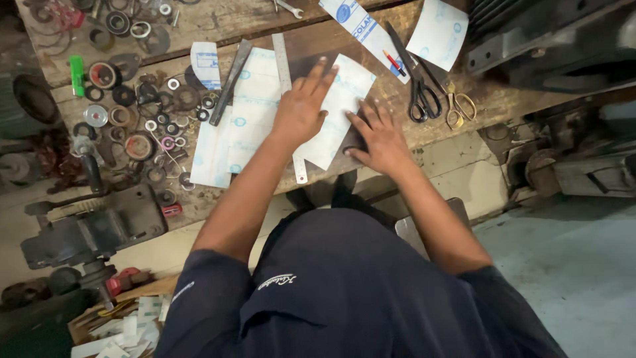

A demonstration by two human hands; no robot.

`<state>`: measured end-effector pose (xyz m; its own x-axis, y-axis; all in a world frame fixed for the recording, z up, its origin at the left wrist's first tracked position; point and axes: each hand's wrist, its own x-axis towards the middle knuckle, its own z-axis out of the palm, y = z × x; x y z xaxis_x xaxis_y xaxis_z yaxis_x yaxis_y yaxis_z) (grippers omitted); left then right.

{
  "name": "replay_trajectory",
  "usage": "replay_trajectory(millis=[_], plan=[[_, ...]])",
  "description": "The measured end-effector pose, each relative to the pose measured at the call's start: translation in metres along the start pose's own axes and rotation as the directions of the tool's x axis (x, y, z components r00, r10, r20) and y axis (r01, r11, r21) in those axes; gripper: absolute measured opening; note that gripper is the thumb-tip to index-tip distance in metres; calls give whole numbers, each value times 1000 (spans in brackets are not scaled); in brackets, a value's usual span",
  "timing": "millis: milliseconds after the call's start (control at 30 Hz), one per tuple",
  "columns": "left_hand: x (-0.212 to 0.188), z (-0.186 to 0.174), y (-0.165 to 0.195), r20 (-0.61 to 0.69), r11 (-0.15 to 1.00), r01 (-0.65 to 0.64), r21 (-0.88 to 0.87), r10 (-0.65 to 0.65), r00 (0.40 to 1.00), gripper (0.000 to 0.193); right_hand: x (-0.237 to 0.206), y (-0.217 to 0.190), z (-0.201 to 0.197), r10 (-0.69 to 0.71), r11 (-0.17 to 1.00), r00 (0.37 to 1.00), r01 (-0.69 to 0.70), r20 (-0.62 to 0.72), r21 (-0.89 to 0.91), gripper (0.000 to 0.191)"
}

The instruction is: The person sits at a cluttered workbench and arranges white adhesive-backed sheets, measures them with a steel ruler, marks cut lines with a pen, and cuts the sheets into strips with scissors, setting the cut pieces aside.

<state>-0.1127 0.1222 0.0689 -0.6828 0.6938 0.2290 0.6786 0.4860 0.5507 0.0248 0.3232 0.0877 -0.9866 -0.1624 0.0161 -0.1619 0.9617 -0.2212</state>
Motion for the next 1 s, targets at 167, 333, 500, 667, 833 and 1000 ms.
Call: replay_trajectory(millis=[167, 333, 500, 667, 833, 1000], plan=[[-69, -17, 4, -32, 991, 130, 29, -129, 991, 63, 8, 1, 26, 28, 1000, 999, -28, 22, -4, 76], [-125, -21, 27, 40, 987, 161, 29, -162, 986, 61, 6, 3, 43, 164, 986, 986, -164, -9, 5, 83], [-129, -6, 44, 58, 985, 162, 50, -165, 985, 61, 17, 2, 51, 134, 990, 991, -134, -22, -40, 88], [-119, 3, 51, 0, 947, 272, 172, -276, 961, 62, 35, 26, 42, 132, 991, 988, -131, 81, -16, 87], [-120, -28, 49, -52, 789, 510, 342, -526, 849, 89, 26, 65, 19, -216, 974, 969, 205, 118, 96, 85], [-109, -24, 72, 48, 748, 509, 425, -580, 813, 93, 23, 85, 6, -520, 840, 845, 479, 127, 255, 86]])
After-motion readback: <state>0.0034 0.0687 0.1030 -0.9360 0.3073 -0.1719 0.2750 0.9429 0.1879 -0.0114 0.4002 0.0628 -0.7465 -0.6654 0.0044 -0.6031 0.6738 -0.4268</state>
